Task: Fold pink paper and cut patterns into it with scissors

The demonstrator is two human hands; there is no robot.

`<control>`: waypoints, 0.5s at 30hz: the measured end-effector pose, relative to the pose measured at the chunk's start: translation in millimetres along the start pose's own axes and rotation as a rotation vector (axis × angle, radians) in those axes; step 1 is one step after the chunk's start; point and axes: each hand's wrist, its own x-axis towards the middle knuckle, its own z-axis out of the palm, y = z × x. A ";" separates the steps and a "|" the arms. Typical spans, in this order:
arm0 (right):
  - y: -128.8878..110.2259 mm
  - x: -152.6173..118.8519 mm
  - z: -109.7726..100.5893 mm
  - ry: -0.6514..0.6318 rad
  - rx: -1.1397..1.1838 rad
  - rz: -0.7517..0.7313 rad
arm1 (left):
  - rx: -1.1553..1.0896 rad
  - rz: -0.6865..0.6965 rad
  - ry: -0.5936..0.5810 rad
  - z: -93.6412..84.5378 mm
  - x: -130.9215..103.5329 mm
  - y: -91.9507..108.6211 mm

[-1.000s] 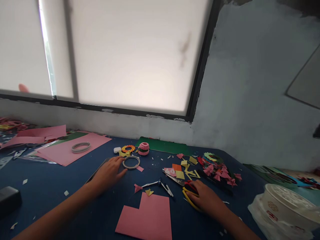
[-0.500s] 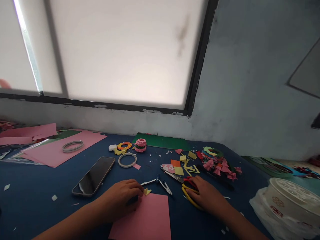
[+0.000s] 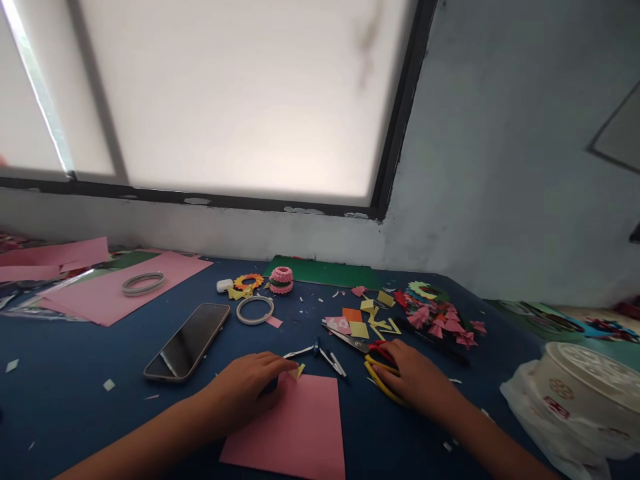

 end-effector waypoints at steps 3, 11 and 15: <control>-2.2 -1.6 -0.3 0.017 -0.027 0.007 | -0.016 -0.008 0.013 0.3 1.8 0.1; -3.7 -3.1 0.9 0.045 -0.114 0.003 | -0.024 -0.085 0.040 7.5 3.1 -0.6; -7.5 -9.8 -11.8 0.235 -0.032 -0.096 | -0.016 -0.119 0.054 1.3 0.8 3.9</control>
